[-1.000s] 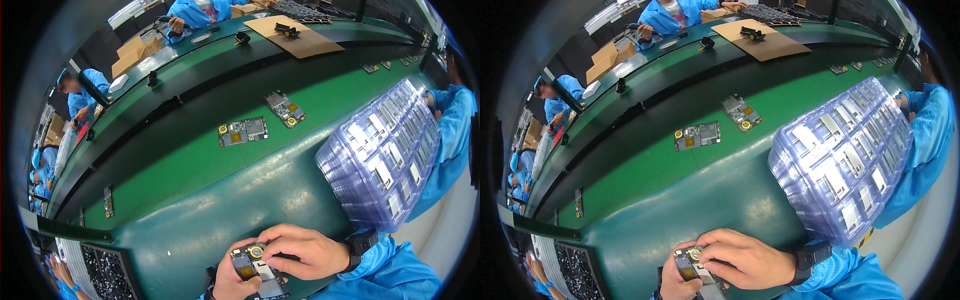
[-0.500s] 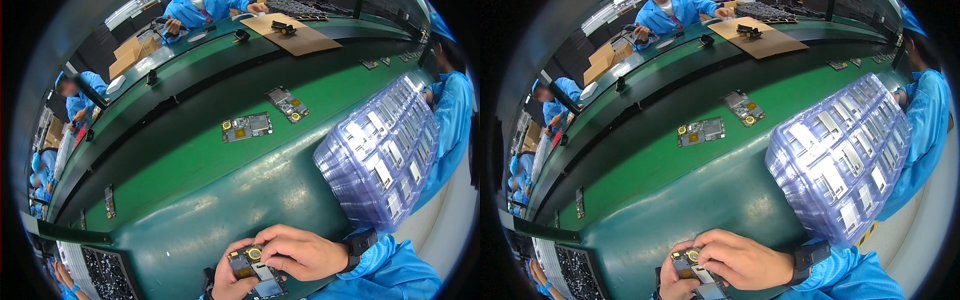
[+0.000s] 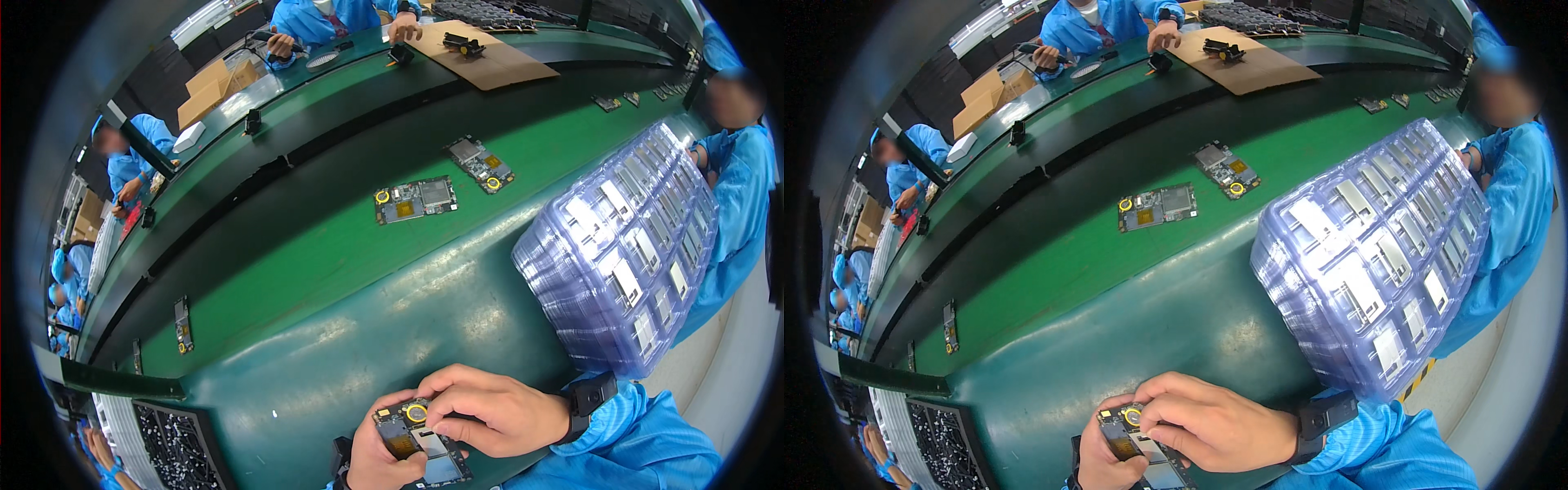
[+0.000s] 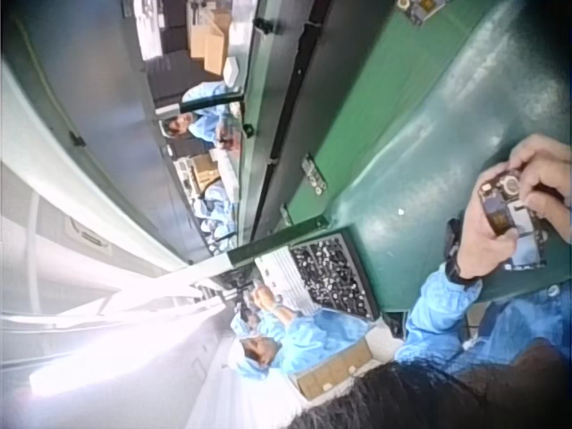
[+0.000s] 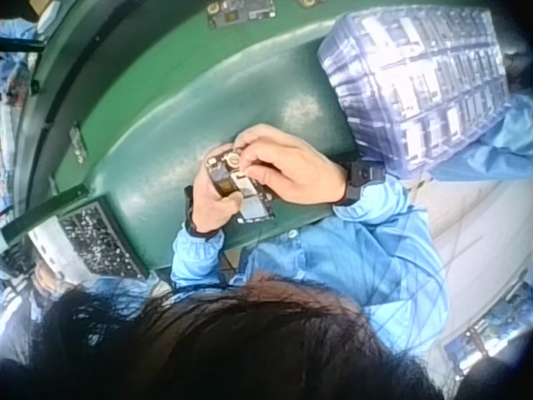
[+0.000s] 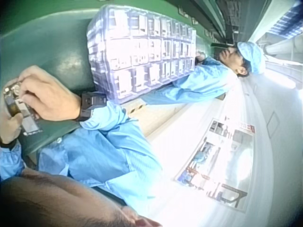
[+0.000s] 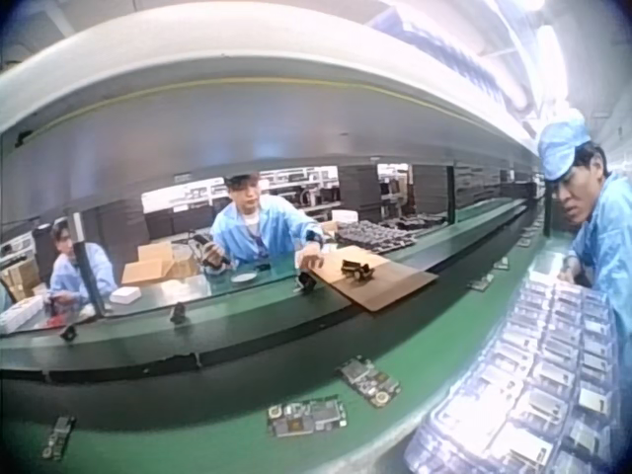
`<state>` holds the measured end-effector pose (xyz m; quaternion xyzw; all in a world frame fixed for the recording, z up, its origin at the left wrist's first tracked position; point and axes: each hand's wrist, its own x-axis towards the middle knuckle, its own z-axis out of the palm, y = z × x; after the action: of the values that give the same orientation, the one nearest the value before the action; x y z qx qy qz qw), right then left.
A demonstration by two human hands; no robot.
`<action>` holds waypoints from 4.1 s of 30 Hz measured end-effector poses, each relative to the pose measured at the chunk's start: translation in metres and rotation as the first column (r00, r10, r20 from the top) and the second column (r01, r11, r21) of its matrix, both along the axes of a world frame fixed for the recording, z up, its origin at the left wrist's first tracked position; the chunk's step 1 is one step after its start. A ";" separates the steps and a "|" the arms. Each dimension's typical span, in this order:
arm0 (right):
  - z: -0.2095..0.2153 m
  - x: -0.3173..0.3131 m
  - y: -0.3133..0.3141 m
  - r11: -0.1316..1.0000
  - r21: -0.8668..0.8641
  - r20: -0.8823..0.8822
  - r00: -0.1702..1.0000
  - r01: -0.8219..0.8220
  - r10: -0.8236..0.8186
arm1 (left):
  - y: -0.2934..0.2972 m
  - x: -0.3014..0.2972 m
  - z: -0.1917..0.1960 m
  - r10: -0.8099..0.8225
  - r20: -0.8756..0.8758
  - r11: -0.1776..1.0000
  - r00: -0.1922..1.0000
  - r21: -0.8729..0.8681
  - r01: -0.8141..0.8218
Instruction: Assembling small electronic components and boards on a factory production line.
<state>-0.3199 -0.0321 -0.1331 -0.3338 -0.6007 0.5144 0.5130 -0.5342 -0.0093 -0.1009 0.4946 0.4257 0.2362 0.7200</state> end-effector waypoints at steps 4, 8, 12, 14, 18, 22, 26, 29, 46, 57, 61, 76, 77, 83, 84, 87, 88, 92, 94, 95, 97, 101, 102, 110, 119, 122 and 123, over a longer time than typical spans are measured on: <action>0.000 0.001 0.000 1.000 0.001 0.002 1.000 0.005 -0.005 | -0.001 -0.001 -0.002 0.002 -0.051 0.999 0.999 0.038 0.000; 0.001 0.004 0.000 1.000 0.014 0.015 1.000 0.002 -0.002 | -0.003 -0.002 -0.001 -0.011 -0.072 1.000 0.997 0.010 0.012; 0.000 0.004 0.000 1.000 0.012 0.007 1.000 0.006 -0.006 | -0.005 -0.006 -0.007 -0.010 -0.113 1.000 0.994 0.017 0.012; 0.001 0.004 -0.001 1.000 0.013 0.000 1.000 0.007 -0.007 | -0.006 -0.006 -0.005 -0.020 -0.113 0.999 0.993 0.035 0.024; 0.000 0.004 0.000 1.000 0.009 -0.020 1.000 -0.010 0.010 | -0.006 -0.004 0.000 -0.012 -0.130 1.000 0.991 0.014 0.014; 0.002 0.006 0.000 1.000 0.002 -0.014 1.000 -0.019 0.019 | -0.008 -0.004 -0.001 0.004 -0.113 1.000 0.994 -0.012 -0.006; 0.003 0.006 -0.001 1.000 -0.001 -0.019 1.000 -0.016 0.016 | -0.009 -0.004 0.000 0.004 -0.125 1.000 0.992 0.002 -0.004; 0.003 0.006 -0.001 1.000 0.012 -0.015 1.000 -0.007 0.008 | -0.010 -0.004 -0.001 -0.004 -0.139 1.000 0.990 0.027 0.008; 0.001 0.009 0.000 0.996 0.070 0.001 0.999 0.046 -0.047 | -0.008 0.002 0.006 -0.007 -0.111 0.996 0.994 -0.090 -0.003; -0.001 0.010 -0.002 0.999 -0.028 -0.051 0.999 -0.019 0.017 | -0.011 0.001 0.003 -0.022 -0.105 0.999 0.994 0.022 0.024; -0.002 0.010 -0.002 0.999 -0.014 -0.080 0.996 -0.037 0.036 | -0.012 0.006 0.008 0.012 -0.108 1.000 0.994 0.017 -0.010; -0.001 0.011 0.000 1.000 -0.016 -0.075 0.997 -0.008 0.007 | -0.014 0.017 0.009 0.176 -0.242 0.980 0.954 0.131 -0.148; -0.001 0.011 0.000 1.000 -0.017 -0.076 0.997 -0.007 0.006 | -0.014 0.018 0.009 0.175 -0.243 0.981 0.954 0.129 -0.147; -0.001 0.012 0.000 1.000 -0.025 -0.089 0.996 -0.003 0.000 | -0.016 0.020 0.012 0.188 -0.300 0.977 0.935 0.151 -0.148; -0.001 0.012 -0.001 1.000 -0.025 -0.088 0.996 0.000 -0.002 | -0.017 0.019 0.014 0.133 -0.246 0.989 0.960 0.100 -0.111; -0.001 0.012 0.000 1.000 -0.017 -0.083 0.997 0.005 -0.007 | -0.017 0.019 0.017 0.075 -0.195 0.996 0.978 0.068 -0.063; -0.001 0.012 0.000 1.000 -0.011 -0.079 0.997 0.006 -0.007 | -0.017 0.020 0.019 0.072 -0.201 0.995 0.977 0.083 -0.056; -0.003 0.012 0.000 1.000 -0.021 -0.091 0.996 -0.011 0.009 | -0.018 0.019 0.009 0.209 -0.249 0.974 0.946 0.138 -0.179; -0.003 0.013 0.000 1.000 -0.020 -0.091 0.996 -0.010 0.009 | -0.018 0.020 0.009 0.219 -0.247 0.973 0.944 0.129 -0.192; -0.003 0.013 0.000 1.000 -0.020 -0.091 0.996 -0.010 0.008 | -0.018 0.020 0.009 0.219 -0.246 0.973 0.944 0.130 -0.192; -0.001 0.012 -0.001 1.000 -0.021 -0.086 0.996 0.002 -0.004 | -0.018 0.020 0.009 0.222 -0.258 0.973 0.940 0.119 -0.197; -0.001 0.012 0.000 1.000 -0.006 -0.085 0.996 0.016 -0.017 | -0.014 0.012 0.010 0.149 -0.252 0.980 0.956 0.165 -0.109; -0.001 0.012 0.001 1.000 -0.005 -0.077 0.997 0.012 -0.012 | -0.014 0.010 0.012 0.083 -0.225 0.989 0.971 0.135 -0.053; 0.004 0.015 0.001 0.999 -0.044 -0.041 0.999 0.001 -0.003 | -0.010 0.010 0.014 0.029 0.026 0.998 0.999 -0.050 -0.028; 0.002 0.013 0.002 0.995 0.074 -0.062 0.996 0.072 -0.067 | -0.012 0.014 0.017 0.043 -0.041 0.998 0.998 -0.049 -0.045; 0.003 0.013 0.002 0.992 0.093 -0.072 0.994 0.090 -0.083 | -0.010 0.017 0.022 0.033 -0.076 0.997 0.997 -0.062 -0.037; 0.003 0.013 0.002 0.993 0.085 -0.075 0.994 0.082 -0.076 | -0.011 0.016 0.020 0.025 -0.083 0.998 0.996 -0.053 -0.030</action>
<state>-0.3070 -0.0297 -0.1297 -0.3155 -0.5903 0.4783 0.5685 -0.5185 -0.0199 -0.0805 0.4784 0.4679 0.2138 0.7116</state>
